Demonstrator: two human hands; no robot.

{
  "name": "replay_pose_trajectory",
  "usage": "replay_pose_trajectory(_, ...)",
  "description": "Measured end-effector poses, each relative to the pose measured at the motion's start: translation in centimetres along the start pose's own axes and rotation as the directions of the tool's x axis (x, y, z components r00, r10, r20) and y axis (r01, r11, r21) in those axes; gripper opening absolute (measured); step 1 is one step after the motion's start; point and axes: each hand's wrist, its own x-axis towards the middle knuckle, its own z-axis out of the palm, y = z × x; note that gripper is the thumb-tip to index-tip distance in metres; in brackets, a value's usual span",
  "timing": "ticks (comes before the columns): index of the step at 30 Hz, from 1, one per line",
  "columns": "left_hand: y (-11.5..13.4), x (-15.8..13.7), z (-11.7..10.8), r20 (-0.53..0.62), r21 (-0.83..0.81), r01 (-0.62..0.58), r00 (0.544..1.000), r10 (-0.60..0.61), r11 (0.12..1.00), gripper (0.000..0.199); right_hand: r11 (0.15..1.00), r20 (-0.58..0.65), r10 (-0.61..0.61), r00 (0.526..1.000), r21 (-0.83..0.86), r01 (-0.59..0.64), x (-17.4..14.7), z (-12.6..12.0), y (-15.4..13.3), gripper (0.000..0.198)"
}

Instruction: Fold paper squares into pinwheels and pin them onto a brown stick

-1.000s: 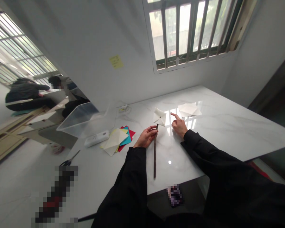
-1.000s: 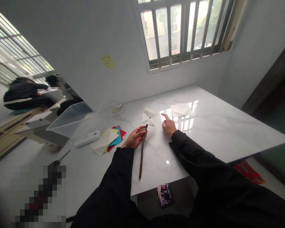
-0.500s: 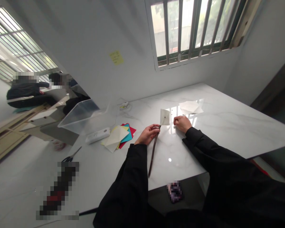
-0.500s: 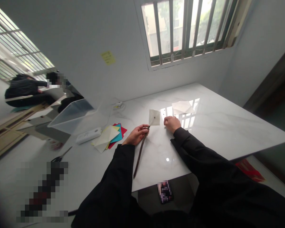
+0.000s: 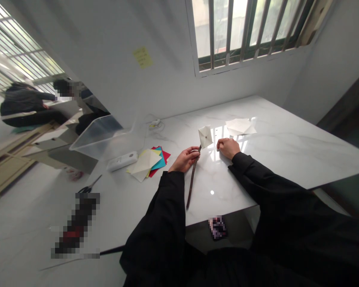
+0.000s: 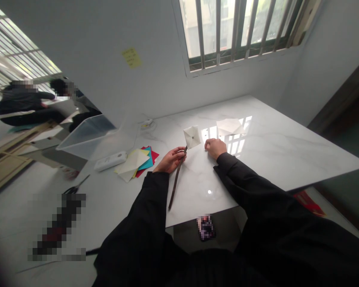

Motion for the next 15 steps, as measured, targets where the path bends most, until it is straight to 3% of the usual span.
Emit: replay_pose_trajectory(15, -0.38, 0.37, -0.43, -0.003, -0.024, 0.004, 1.0, -0.004, 1.0, 0.053, 1.0, -0.002, 0.005, 1.0, 0.01, -0.005, -0.06, -0.11, -0.03, 0.029)
